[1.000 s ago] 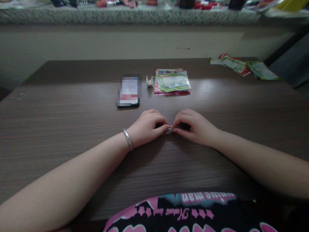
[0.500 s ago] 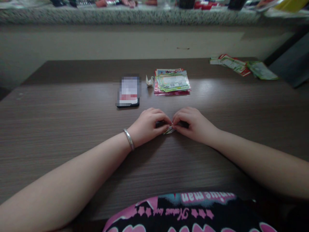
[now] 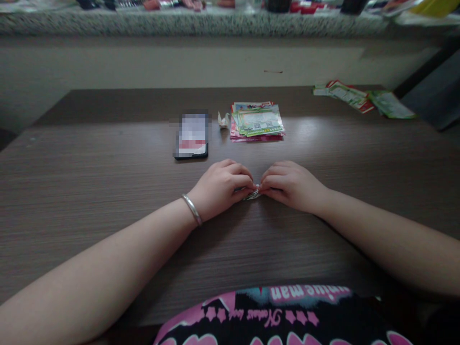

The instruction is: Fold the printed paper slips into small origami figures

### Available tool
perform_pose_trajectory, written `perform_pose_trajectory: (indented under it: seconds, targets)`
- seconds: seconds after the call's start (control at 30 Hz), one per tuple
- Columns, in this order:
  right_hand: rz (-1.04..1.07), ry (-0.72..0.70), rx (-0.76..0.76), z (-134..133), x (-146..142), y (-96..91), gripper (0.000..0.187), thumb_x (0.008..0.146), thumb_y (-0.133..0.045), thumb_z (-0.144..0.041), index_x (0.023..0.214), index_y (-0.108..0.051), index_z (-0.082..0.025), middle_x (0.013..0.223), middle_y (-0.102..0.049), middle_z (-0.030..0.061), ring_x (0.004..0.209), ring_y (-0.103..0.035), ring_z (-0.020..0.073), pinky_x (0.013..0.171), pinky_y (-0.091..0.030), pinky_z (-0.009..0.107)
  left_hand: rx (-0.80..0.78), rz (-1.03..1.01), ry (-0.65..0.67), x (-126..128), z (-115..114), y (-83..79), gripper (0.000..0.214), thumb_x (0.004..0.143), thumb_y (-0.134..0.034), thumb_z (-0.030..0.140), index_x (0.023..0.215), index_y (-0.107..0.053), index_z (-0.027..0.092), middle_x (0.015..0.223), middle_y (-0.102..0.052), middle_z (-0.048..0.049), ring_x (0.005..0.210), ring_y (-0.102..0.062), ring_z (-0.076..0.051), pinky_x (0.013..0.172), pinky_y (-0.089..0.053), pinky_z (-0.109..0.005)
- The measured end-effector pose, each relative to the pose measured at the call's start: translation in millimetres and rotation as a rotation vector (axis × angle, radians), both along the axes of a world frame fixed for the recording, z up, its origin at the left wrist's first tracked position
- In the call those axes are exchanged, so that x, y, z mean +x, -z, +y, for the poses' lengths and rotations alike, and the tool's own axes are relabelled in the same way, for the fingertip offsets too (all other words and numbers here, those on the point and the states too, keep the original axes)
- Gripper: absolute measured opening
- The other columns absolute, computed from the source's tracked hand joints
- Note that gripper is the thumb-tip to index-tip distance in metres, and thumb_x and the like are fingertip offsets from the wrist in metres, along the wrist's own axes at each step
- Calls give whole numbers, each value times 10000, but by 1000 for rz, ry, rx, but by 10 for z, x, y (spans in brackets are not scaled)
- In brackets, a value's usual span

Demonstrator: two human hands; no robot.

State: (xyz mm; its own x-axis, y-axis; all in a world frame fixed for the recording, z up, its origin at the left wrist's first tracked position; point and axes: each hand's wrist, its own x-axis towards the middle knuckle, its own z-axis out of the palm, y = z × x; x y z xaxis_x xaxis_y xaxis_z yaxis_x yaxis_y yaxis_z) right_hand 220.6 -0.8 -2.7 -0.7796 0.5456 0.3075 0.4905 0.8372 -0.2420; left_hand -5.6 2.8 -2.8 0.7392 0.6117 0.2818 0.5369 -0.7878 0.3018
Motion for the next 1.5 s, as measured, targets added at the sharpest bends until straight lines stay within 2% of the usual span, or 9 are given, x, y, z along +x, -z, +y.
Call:
perform_pose_trajectory:
  seconds: [0.37,0.6,0.8,0.9,1.03,1.3,1.5]
  targets:
    - [-64,-94,54,-5,53,-47,168,916,-525,-282,923,-681,-221,945,-692,56,851,-588,183,751,-446,315,54,45,15,-4,-22,-8,217,930,-518,307,891,-709,214,991,-678,-46,906,-563,-179,850,-441,-327]
    - [-112,-45,126,-57,22,-48,205,939,-486,-289,921,-664,-189,974,-700,72,919,-595,197,777,-455,330,28,12,28,-15,-26,-12,215,930,-519,311,903,-709,215,1003,-672,-48,930,-567,-181,885,-436,-338]
    - [-93,-6,275,-79,-8,-66,183,934,-489,-258,886,-655,-197,914,-723,42,892,-611,186,925,-404,378,53,101,81,2,-77,-82,345,853,-605,483,972,-678,168,1056,-656,-76,964,-572,-212,892,-455,-345]
    - [-61,25,301,-77,-21,-54,164,917,-505,-256,871,-650,-194,912,-722,40,874,-610,183,933,-398,366,91,142,45,31,-101,-93,290,864,-603,428,951,-662,158,1033,-658,-75,954,-576,-212,871,-466,-337]
    - [-21,94,217,-82,-45,-34,122,867,-547,-248,844,-648,-183,872,-707,48,835,-602,199,844,-420,361,152,179,-12,70,-102,-80,228,899,-541,367,881,-655,171,909,-653,-66,856,-577,-205,770,-473,-321]
    - [192,170,-152,-105,-66,-58,110,754,-640,-221,843,-600,-170,798,-633,37,771,-566,182,714,-438,305,282,45,-22,72,-103,-71,217,934,-471,283,845,-640,180,786,-647,-26,730,-563,-159,656,-434,-271]
    - [344,149,-187,-155,-69,-108,54,791,-617,-190,819,-572,-183,816,-627,43,798,-557,174,747,-439,304,332,-46,-1,78,-126,-115,234,945,-449,275,843,-635,176,778,-636,-26,717,-548,-149,654,-433,-265]
